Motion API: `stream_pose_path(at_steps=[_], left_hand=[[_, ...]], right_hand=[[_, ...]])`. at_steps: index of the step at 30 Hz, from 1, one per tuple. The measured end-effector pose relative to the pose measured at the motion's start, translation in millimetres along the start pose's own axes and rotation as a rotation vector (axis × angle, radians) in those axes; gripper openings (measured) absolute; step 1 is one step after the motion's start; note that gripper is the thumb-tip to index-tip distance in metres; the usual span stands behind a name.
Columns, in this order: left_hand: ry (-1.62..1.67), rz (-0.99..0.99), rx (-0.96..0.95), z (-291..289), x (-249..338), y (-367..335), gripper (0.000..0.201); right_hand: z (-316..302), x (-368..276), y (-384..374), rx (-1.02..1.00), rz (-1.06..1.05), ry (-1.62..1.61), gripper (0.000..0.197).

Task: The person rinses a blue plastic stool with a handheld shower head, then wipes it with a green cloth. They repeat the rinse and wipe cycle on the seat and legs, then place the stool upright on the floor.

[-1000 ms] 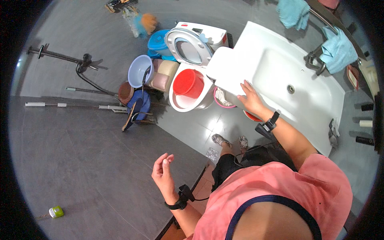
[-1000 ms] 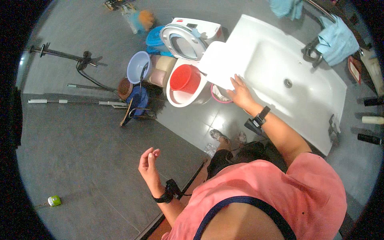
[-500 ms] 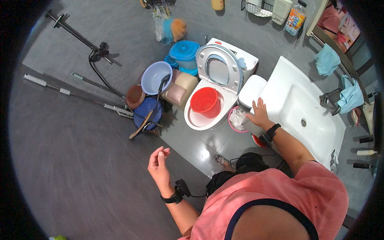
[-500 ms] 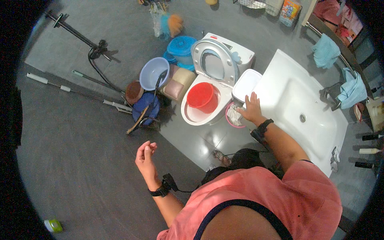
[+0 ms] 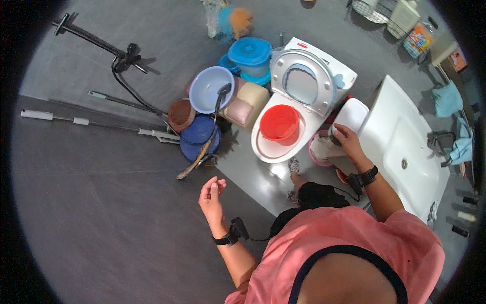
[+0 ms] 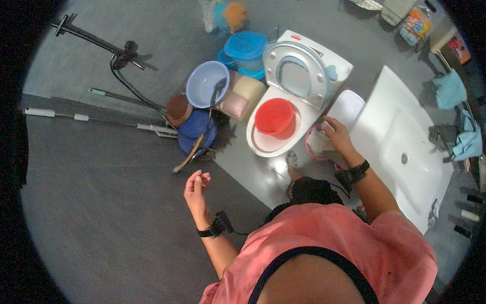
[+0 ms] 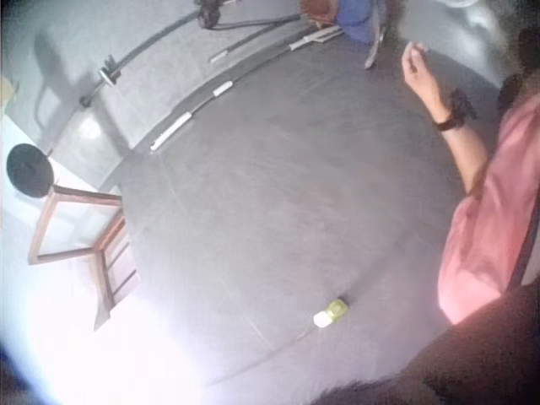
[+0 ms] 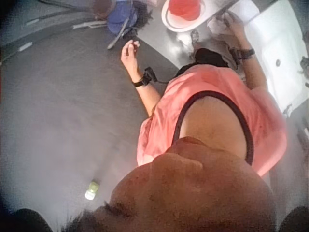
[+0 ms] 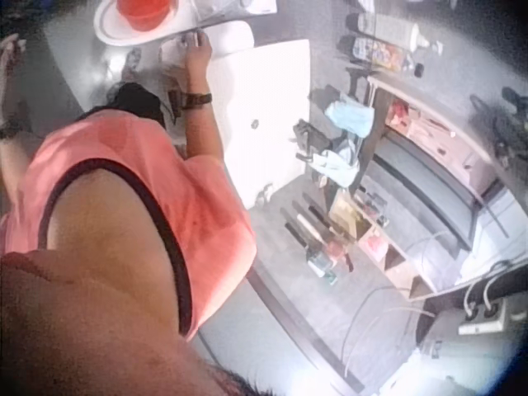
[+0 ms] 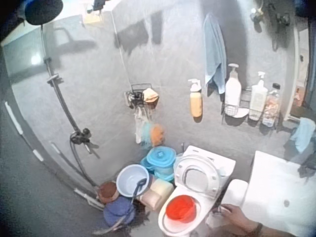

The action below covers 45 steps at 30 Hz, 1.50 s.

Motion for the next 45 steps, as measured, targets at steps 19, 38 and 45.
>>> stream_pose_path(at_steps=[19, 38, 45], left_hand=[[0.066, -0.146, 0.098, -33.7, 57.5, -165.0, 0.037], [0.328, 0.073, -0.185, -127.7, 203.1, -505.7, 0.050], [0.519, -0.422, -0.356, -53.0, 105.6, -512.7, 0.030]], right_hand=[[72.0, -64.0, -174.0, 0.107, 0.176, -0.593, 0.038], [263.1, -129.2, -227.5, 0.151, 0.313, -0.718, 0.029], [267.5, -89.5, -211.6, 0.222, 0.340, -0.809, 0.028]])
Point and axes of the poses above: each hand's wrist, its own y-axis away from the middle knuckle, its own z-axis out of the palm, x = y × z, the point moved 1 cm from there along -y, towards the middle knuckle, and after that the axes turned 9 degrees about -y, right-handed, at the moved point
